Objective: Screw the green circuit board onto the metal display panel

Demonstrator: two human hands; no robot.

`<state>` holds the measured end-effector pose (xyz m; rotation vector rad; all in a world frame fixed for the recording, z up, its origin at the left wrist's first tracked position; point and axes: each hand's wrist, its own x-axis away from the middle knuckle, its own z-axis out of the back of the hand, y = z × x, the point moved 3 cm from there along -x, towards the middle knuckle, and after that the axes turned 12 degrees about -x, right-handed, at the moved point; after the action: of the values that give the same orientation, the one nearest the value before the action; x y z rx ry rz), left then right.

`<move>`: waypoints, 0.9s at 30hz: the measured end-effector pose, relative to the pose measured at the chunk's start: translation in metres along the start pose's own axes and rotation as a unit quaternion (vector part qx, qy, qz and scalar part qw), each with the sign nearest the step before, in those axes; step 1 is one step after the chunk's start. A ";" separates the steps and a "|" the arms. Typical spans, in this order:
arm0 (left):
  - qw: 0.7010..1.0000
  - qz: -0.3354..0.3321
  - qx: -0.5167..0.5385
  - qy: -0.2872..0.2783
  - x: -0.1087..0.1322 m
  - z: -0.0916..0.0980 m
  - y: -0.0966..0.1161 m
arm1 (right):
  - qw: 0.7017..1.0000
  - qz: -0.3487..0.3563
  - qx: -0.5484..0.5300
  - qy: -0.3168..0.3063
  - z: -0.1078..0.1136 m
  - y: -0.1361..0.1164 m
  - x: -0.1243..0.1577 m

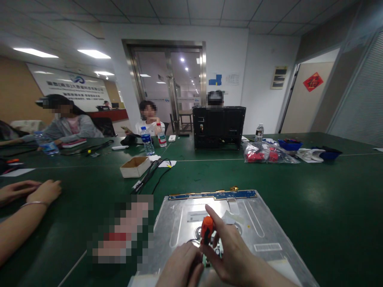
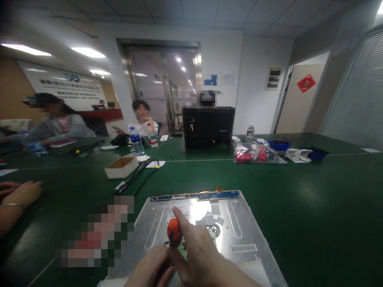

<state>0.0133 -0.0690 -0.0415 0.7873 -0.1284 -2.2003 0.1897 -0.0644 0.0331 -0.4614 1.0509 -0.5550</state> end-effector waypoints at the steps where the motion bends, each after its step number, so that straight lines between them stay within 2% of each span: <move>1: 1.000 0.000 0.003 0.002 0.000 0.000 0.001 | 1.000 0.002 0.000 0.000 0.000 -0.001 0.000; 14: 1.000 -0.016 -0.001 -0.006 0.001 -0.005 -0.003 | 1.000 0.004 0.002 -0.004 0.000 -0.003 0.001; 20: 1.000 0.020 0.007 -0.013 0.000 0.000 0.000 | 1.000 0.010 0.002 -0.008 0.001 -0.003 0.001; 27: 1.000 0.021 0.017 -0.014 -0.001 0.003 0.003 | 1.000 0.003 -0.006 -0.008 0.001 -0.003 0.000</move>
<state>0.0140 -0.0708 -0.0381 0.7660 -0.1955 -2.1753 0.1901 -0.0668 0.0354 -0.4728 1.0406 -0.5393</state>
